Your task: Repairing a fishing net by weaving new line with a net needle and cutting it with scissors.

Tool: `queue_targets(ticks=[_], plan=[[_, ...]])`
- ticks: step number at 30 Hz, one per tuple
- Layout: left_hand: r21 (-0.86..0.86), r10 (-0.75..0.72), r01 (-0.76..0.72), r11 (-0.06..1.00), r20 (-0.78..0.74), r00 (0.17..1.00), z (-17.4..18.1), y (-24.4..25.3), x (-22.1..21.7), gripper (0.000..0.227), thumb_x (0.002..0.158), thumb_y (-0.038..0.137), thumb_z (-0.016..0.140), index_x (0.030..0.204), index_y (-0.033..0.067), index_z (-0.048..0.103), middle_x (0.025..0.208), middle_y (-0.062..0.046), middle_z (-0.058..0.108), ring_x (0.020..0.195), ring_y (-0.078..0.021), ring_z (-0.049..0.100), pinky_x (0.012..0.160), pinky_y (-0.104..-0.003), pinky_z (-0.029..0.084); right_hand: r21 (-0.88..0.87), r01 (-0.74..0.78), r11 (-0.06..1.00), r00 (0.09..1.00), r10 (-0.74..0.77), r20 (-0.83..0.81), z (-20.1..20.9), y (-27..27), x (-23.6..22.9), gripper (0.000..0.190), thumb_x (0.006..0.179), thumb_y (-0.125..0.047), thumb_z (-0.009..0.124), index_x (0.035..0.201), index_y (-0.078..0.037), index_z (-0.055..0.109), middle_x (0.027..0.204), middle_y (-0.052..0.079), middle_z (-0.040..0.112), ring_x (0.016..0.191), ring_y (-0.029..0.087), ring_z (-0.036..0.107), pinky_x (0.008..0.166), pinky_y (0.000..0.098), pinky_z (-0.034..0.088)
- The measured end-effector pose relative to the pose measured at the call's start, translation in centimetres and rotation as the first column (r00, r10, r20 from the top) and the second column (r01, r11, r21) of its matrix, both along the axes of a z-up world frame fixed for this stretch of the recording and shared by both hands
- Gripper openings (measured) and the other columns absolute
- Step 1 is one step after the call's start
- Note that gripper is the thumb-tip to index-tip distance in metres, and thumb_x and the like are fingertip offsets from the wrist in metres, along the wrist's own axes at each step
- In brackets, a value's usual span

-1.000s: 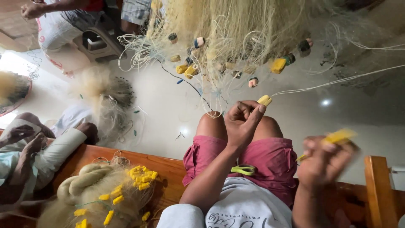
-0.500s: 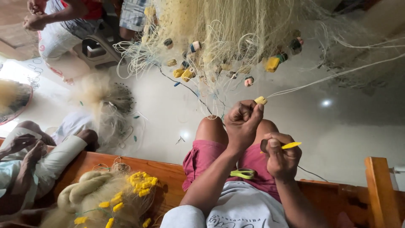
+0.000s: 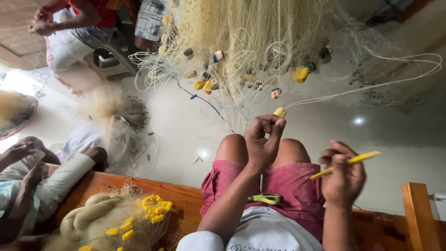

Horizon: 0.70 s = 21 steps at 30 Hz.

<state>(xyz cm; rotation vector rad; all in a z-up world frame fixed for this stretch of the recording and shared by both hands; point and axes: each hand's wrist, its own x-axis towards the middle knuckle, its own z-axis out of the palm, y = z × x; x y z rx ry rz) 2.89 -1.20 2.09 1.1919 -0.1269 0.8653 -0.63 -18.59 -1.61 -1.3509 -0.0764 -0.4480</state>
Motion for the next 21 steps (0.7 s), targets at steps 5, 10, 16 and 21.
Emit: queue_targets(ticks=[5, 10, 16, 21], plan=[[0.066, 0.008, -0.007, 0.998, -0.016, 1.000, -0.3, 0.0, -0.2, 0.032, 0.095, 0.006, 0.066, 0.079, 0.0119, 0.039, 0.090, -0.010, 0.064, 0.085, -0.0165, 0.064, 0.073, -0.030, 0.053, 0.071, 0.085, 0.994, 0.996, -0.086, 0.013, -0.4, -3.0, -0.9, 0.014, 0.104, -0.020, 0.063, 0.112, -0.009, 0.062, 0.124, 0.009, 0.065, 0.098, 0.015, 0.067, 0.074, 0.0220, 0.061], [0.027, -0.020, 0.020, 0.999, 0.005, 1.000, -0.6, -0.1, -0.1, 0.032, 0.095, 0.006, 0.066, 0.079, 0.0114, 0.039, 0.091, -0.011, 0.064, 0.088, -0.0166, 0.064, 0.078, -0.031, 0.056, 0.118, 0.007, 0.993, 0.999, -0.003, -0.036, -1.3, -3.2, -1.8, 0.016, 0.104, -0.026, 0.062, 0.103, -0.010, 0.061, 0.076, 0.001, 0.058, 0.048, 0.007, 0.040, 0.046, 0.0188, 0.036], [0.015, 0.010, -0.010, 1.000, -0.001, 1.000, -0.3, 0.5, -0.4, 0.035, 0.095, 0.004, 0.066, 0.077, 0.0123, 0.037, 0.088, -0.010, 0.063, 0.083, -0.0149, 0.062, 0.072, -0.030, 0.052, -0.412, -0.059, 0.909, 0.994, 0.015, -0.111, -2.0, -3.3, -2.3, 0.033, 0.106, -0.028, 0.053, 0.112, 0.002, 0.064, 0.061, 0.001, 0.048, 0.056, 0.009, 0.045, 0.057, 0.0226, 0.039], [0.018, 0.004, -0.005, 1.000, 0.030, 1.000, 0.0, 0.5, -0.7, 0.033, 0.095, 0.005, 0.065, 0.080, 0.0123, 0.037, 0.089, -0.011, 0.064, 0.085, -0.0149, 0.064, 0.074, -0.030, 0.055, -0.653, -0.202, 0.730, 0.978, 0.115, -0.173, -1.8, -2.9, -2.4, 0.023, 0.099, -0.025, 0.059, 0.106, -0.006, 0.071, 0.104, 0.005, 0.075, 0.096, 0.016, 0.070, 0.087, 0.0253, 0.053]])
